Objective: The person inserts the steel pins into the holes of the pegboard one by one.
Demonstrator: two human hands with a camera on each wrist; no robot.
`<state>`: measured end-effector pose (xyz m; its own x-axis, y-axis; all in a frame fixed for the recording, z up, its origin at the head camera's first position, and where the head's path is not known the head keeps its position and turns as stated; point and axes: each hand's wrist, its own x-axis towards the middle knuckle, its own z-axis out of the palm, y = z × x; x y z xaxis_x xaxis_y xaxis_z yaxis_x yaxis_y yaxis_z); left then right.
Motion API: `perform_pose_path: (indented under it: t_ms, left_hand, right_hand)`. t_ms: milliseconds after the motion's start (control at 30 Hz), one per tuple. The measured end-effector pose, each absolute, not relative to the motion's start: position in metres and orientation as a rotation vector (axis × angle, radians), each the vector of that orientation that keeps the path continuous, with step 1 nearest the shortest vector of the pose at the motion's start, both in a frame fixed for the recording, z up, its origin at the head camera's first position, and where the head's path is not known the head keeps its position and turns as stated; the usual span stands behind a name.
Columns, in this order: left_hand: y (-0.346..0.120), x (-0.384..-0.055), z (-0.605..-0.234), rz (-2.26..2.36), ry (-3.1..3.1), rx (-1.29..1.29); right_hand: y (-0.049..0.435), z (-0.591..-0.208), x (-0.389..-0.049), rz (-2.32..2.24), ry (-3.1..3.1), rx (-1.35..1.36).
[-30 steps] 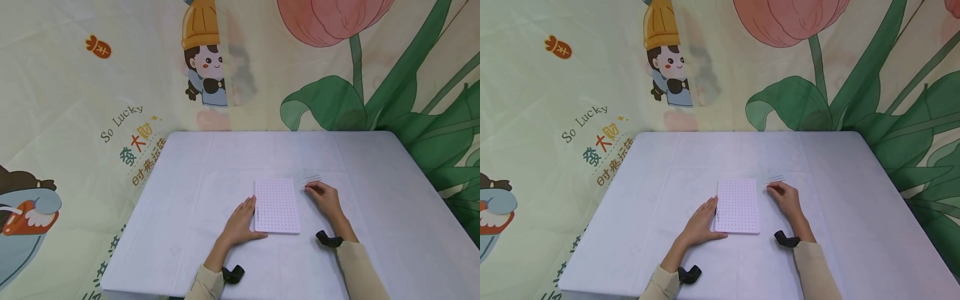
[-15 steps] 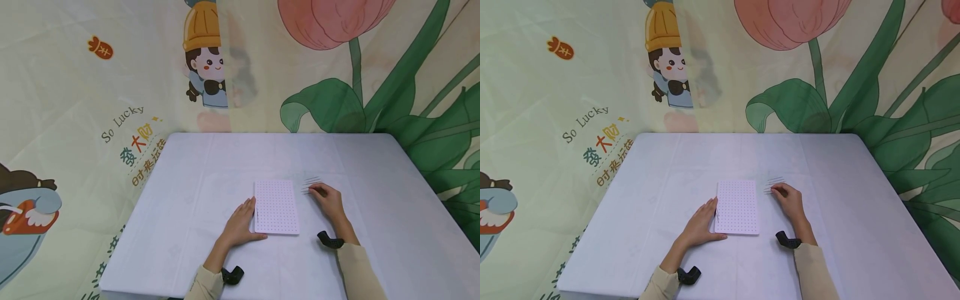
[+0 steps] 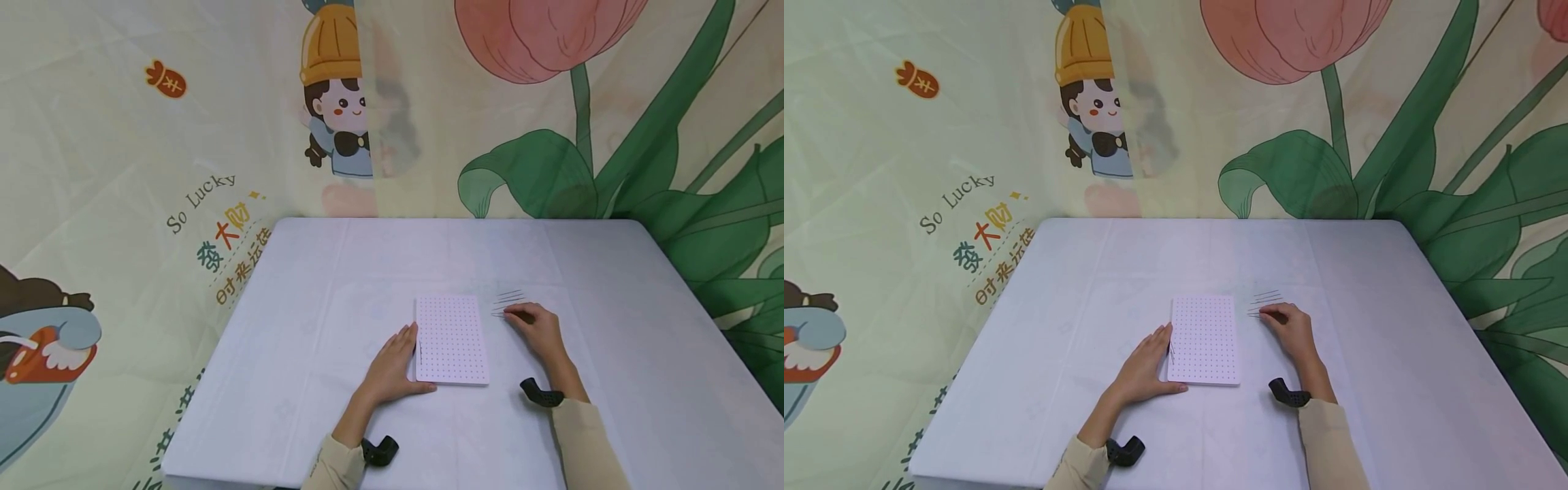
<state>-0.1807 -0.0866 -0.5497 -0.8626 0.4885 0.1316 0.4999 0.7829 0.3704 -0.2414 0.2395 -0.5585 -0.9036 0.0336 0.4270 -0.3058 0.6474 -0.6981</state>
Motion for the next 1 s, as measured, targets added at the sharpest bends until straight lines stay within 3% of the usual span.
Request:
perform_pose_path:
  t_ms: [1000]
  left_hand:
    - [-0.0862, -0.1821, -0.5506, -0.625, -2.949, -0.818]
  right_hand:
    - [0.233, -0.5605, -0.2465, 1.113, -2.558, 0.178]
